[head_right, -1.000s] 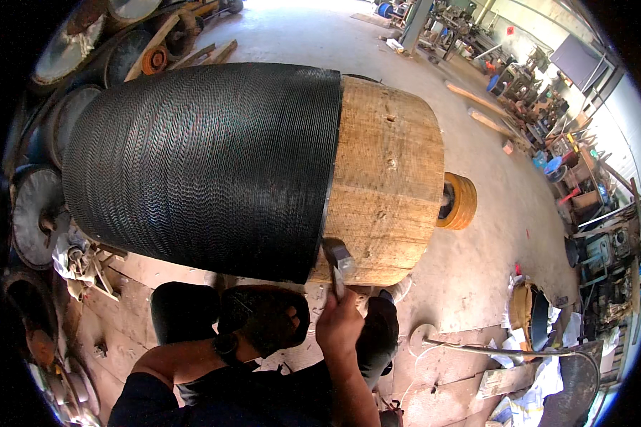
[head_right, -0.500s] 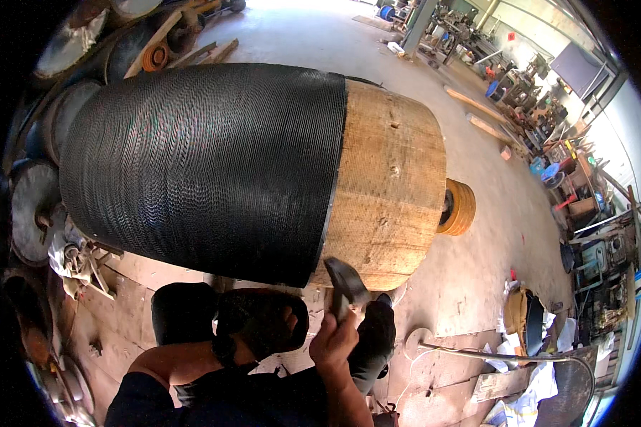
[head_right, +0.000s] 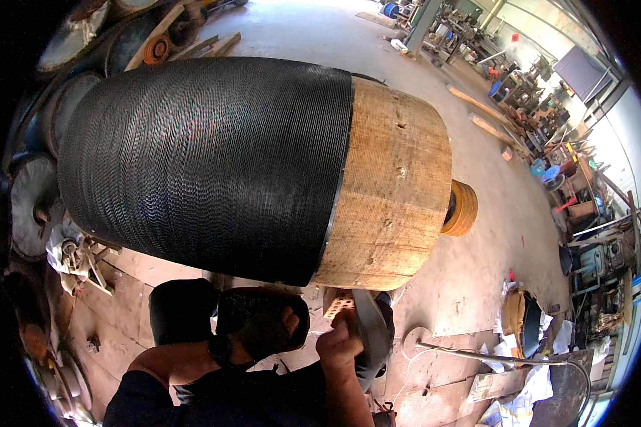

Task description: The person hammers small pins or nails into the side of a large cylindrical wooden object wrapped in a textured black material. The person holds the pins in place by hand and strikes them with a hammer.

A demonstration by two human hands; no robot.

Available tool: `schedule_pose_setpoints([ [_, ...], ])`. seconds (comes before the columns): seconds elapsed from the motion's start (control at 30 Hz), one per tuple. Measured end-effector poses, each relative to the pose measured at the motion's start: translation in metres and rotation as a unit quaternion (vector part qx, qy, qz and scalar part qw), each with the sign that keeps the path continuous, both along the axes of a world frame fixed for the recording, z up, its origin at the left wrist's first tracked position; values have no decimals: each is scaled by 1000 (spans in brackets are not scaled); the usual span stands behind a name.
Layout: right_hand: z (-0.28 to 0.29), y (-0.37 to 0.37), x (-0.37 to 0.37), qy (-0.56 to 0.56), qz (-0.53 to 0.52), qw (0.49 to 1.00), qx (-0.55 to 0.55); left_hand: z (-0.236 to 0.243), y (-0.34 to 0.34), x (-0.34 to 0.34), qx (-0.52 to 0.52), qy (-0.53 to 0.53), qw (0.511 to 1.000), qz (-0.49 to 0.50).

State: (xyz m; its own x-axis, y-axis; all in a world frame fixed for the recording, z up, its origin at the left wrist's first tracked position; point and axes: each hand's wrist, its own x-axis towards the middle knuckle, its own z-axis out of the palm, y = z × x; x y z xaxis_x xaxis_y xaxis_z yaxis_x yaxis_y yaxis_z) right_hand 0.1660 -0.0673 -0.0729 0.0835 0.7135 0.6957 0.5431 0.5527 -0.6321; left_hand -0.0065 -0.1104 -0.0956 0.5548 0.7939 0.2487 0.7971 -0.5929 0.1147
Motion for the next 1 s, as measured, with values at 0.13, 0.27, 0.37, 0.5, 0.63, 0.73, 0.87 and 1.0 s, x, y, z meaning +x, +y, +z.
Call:
schedule_pose_setpoints([
  [0.13, -6, 3, -6, -62, -50, 975, -208, 4, 2, -6, -10, -156, 987, 29],
  [0.27, 21, -23, -8, 130, -9, 983, -129, 25, 26, -22, 1, -284, 959, 29],
  [0.37, 2, -7, 2, -22, -52, 996, -66, 55, 54, -38, 135, -286, 948, 24],
  [0.5, 0, -2, -6, -64, -56, 970, -226, 87, 105, -68, 303, -258, 917, 5],
  [0.63, 8, -19, -2, 71, -28, 990, -122, 104, 136, -86, 388, -202, 899, 20],
  [0.73, 9, -4, -9, -37, -51, 985, -160, 104, 136, -90, 372, -140, 917, 47],
  [0.87, -1, 0, 0, -59, -48, 975, -209, 100, 145, -83, 396, -168, 901, 50],
  [1.0, -11, -9, 5, -7, -40, 995, -87, 105, 145, -81, 386, -162, 905, 74],
])
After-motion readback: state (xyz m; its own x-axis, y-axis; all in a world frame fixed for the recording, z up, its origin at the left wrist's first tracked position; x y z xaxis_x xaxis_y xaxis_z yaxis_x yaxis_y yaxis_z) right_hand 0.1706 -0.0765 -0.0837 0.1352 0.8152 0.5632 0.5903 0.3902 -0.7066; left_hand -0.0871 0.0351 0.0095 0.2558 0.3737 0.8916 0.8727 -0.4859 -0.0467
